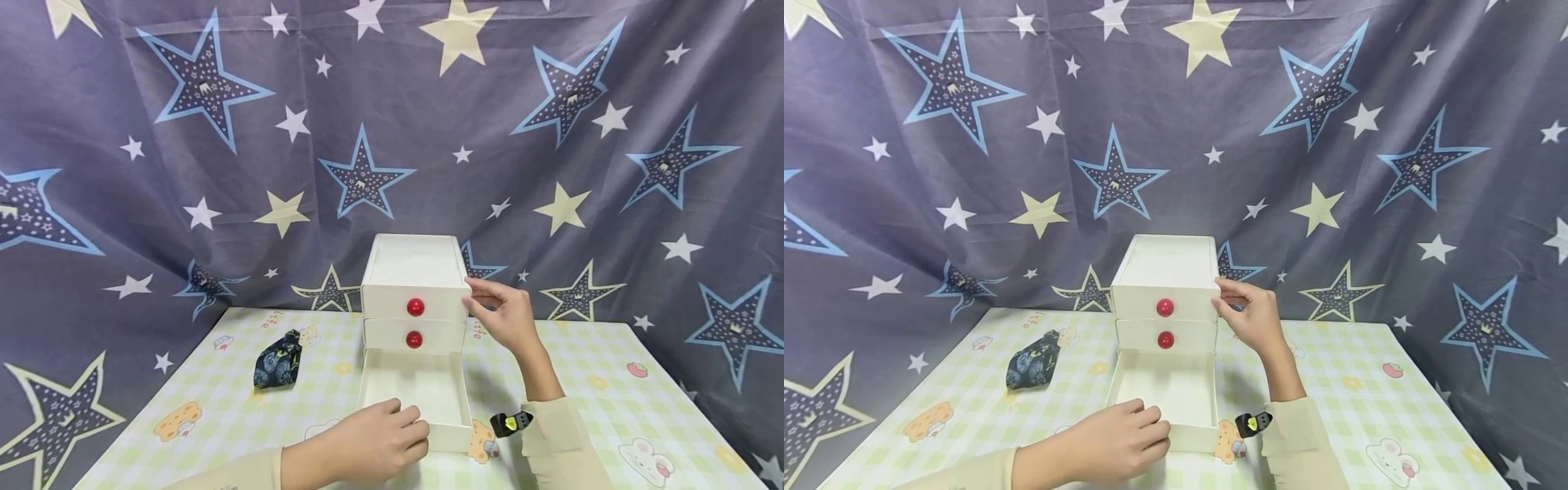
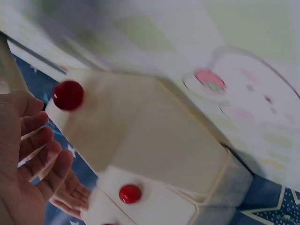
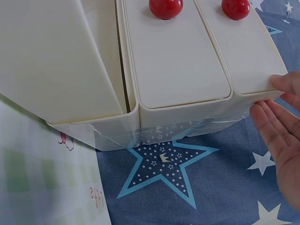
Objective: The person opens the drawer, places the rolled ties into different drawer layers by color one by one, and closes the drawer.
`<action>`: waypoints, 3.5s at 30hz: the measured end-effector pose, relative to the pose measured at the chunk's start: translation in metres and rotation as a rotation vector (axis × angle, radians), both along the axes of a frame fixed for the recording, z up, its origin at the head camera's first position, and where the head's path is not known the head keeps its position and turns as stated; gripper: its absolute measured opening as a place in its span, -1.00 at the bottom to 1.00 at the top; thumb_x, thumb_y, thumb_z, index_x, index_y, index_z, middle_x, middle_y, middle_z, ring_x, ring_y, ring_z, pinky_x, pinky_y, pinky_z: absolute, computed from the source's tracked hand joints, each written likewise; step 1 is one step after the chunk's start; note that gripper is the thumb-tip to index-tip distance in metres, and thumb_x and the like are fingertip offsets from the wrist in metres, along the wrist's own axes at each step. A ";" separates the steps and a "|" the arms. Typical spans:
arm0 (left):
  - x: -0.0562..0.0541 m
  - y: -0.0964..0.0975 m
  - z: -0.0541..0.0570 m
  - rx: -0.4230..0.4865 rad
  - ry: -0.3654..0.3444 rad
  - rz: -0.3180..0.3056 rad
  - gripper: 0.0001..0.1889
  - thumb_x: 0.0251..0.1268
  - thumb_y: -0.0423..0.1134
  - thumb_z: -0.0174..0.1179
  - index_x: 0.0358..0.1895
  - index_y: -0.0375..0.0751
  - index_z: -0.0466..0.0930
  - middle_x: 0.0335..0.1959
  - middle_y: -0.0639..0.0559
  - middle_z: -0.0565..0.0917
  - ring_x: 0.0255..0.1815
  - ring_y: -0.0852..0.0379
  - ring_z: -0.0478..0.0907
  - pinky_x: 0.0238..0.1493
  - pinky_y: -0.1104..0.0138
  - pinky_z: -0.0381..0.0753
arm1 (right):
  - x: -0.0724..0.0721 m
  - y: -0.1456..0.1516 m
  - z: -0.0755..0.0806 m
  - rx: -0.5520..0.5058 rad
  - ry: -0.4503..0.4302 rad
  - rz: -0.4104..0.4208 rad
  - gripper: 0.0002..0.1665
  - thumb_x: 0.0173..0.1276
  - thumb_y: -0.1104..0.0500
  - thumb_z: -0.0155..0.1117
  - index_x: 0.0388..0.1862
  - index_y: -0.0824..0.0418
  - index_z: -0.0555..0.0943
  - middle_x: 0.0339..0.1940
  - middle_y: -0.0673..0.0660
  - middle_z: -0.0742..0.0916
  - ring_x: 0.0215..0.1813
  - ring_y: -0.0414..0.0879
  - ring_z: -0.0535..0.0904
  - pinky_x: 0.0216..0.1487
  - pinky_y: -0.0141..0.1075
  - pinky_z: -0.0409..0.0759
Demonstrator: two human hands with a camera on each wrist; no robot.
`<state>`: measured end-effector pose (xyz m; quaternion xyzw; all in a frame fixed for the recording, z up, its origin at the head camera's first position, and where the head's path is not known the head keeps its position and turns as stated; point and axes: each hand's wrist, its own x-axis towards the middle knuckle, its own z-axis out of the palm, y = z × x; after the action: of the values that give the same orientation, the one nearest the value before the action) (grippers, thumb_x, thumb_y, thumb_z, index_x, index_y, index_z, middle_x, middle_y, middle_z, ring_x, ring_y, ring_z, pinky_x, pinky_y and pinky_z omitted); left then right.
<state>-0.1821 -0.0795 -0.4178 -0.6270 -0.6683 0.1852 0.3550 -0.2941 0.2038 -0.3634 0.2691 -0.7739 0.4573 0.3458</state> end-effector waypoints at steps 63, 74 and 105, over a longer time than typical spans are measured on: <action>-0.106 -0.175 -0.016 0.346 -0.360 0.687 -0.55 0.23 -0.04 0.42 0.01 -0.32 0.62 -0.11 -0.12 0.61 -0.18 -0.09 0.52 -0.24 0.09 0.66 | 0.032 -0.014 0.026 0.002 -0.007 0.002 -0.61 0.19 0.54 0.46 0.04 0.50 0.71 -0.18 0.38 0.80 -0.20 0.24 0.78 -0.17 -0.02 0.75; -0.105 -0.190 -0.019 0.304 -0.436 0.805 -0.26 0.13 0.28 0.43 0.06 -0.37 0.60 -0.06 -0.23 0.60 -0.04 -0.20 0.56 0.00 -0.03 0.65 | 0.031 -0.014 0.025 -0.002 -0.011 -0.002 -0.62 0.20 0.53 0.46 0.04 0.48 0.72 -0.19 0.37 0.80 -0.21 0.22 0.79 -0.17 -0.15 0.76; -0.123 -0.184 -0.030 0.127 -0.357 0.817 -0.30 -0.11 -0.18 0.56 0.15 -0.34 0.48 -0.02 -0.21 0.48 -0.12 -0.17 0.49 -0.14 -0.04 0.58 | 0.030 -0.011 0.023 -0.007 0.001 -0.007 -0.62 0.20 0.54 0.45 0.04 0.51 0.70 -0.18 0.38 0.80 -0.21 0.26 0.78 -0.16 -0.52 0.68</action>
<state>-0.3046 -0.2633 -0.4477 -0.3106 -0.9219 0.1576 0.1695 -0.2642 0.1928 -0.3406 0.2653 -0.7731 0.4587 0.3487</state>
